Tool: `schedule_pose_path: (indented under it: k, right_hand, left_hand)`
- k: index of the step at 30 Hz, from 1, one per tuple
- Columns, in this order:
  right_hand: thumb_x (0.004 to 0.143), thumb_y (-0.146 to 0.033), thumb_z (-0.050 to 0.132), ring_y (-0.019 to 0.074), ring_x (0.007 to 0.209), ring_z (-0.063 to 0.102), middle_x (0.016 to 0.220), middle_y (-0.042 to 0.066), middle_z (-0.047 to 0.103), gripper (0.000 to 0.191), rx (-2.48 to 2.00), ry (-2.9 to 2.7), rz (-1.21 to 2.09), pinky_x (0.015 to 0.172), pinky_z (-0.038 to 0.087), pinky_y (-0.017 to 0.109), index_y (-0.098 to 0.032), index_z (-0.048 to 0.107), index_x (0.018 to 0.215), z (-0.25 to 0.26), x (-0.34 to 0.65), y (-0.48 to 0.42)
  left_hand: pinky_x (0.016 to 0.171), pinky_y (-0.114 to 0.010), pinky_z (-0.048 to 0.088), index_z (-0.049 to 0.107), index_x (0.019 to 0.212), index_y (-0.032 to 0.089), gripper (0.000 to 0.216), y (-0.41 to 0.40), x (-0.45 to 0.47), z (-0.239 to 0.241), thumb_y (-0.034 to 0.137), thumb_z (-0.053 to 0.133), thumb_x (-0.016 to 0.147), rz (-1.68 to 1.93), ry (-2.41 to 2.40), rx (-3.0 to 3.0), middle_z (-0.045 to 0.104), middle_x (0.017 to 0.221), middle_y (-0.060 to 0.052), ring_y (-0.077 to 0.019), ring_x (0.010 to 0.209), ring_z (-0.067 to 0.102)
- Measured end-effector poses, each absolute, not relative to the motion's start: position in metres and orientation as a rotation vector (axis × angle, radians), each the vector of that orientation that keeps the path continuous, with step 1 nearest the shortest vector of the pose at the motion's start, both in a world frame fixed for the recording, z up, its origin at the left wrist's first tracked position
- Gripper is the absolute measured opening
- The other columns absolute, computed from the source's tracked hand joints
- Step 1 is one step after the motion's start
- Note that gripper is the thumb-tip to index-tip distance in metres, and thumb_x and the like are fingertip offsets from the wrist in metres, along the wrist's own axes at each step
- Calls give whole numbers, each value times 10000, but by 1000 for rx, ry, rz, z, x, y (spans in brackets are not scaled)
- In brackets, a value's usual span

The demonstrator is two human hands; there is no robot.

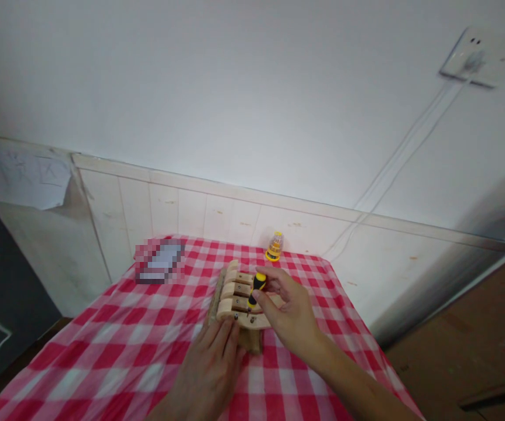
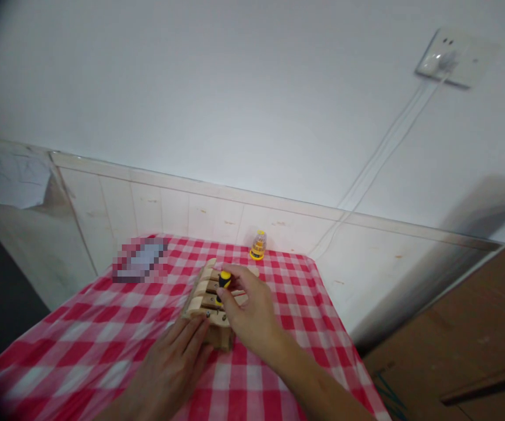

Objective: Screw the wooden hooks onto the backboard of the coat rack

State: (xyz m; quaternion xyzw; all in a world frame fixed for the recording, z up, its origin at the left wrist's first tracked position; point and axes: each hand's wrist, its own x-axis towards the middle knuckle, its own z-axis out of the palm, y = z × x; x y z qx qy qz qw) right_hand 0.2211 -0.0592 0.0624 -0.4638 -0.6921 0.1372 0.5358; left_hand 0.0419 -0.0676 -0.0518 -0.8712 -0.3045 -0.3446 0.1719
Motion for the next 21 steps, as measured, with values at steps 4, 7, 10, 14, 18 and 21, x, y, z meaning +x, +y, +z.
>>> schedule_pose_path:
  k: [4,7,10,14,18,21]
  right_hand:
    - [873,-152,673,209,900,766,1025,59,792,353,-1111,-1663,253,841,642,366,-252,702,1210,59,207,-52]
    - [894,-171,671,217,935,763,1051,65,786,340,-1121,-1625,193,864,636,376,-252,697,1223,49,201,-46]
    - [927,-204,655,228,994,758,1132,87,769,346,-1161,-1551,163,875,633,386,-247,668,1270,35,198,-44]
    - [950,-228,645,233,998,755,1156,102,758,337,-1173,-1536,79,877,630,393,-246,653,1287,21,196,-45]
    - [947,-207,650,237,984,756,1134,98,763,339,-1152,-1574,26,885,629,400,-255,655,1282,14,197,-49]
    - [961,-220,641,241,1021,748,1170,98,750,355,-1149,-1570,35,906,627,412,-270,640,1312,11,199,-49]
  left_hand:
    - [893,-474,604,699,1117,113,266,-68,45,-49,140,456,1013,-985,-945,-2466,743,1190,-160,-315,1119,702]
    - [904,-474,602,698,1123,103,266,-68,46,-45,132,460,1006,-1026,-947,-2466,748,1161,-154,-305,1095,704]
    - [897,-478,613,686,1165,76,267,-67,46,-46,174,492,1009,-1069,-981,-2483,746,1169,-160,-313,1091,700]
    - [897,-499,618,686,1166,75,277,-67,47,-48,156,481,999,-1114,-1027,-2472,741,1200,-165,-321,1093,694]
    - [904,-496,620,679,1194,65,298,-67,47,-48,178,481,1004,-1120,-1060,-2483,739,1194,-167,-321,1088,691]
    - [884,-511,624,668,1208,44,317,-67,46,-48,183,467,1006,-1106,-1075,-2503,732,1204,-186,-335,1093,688]
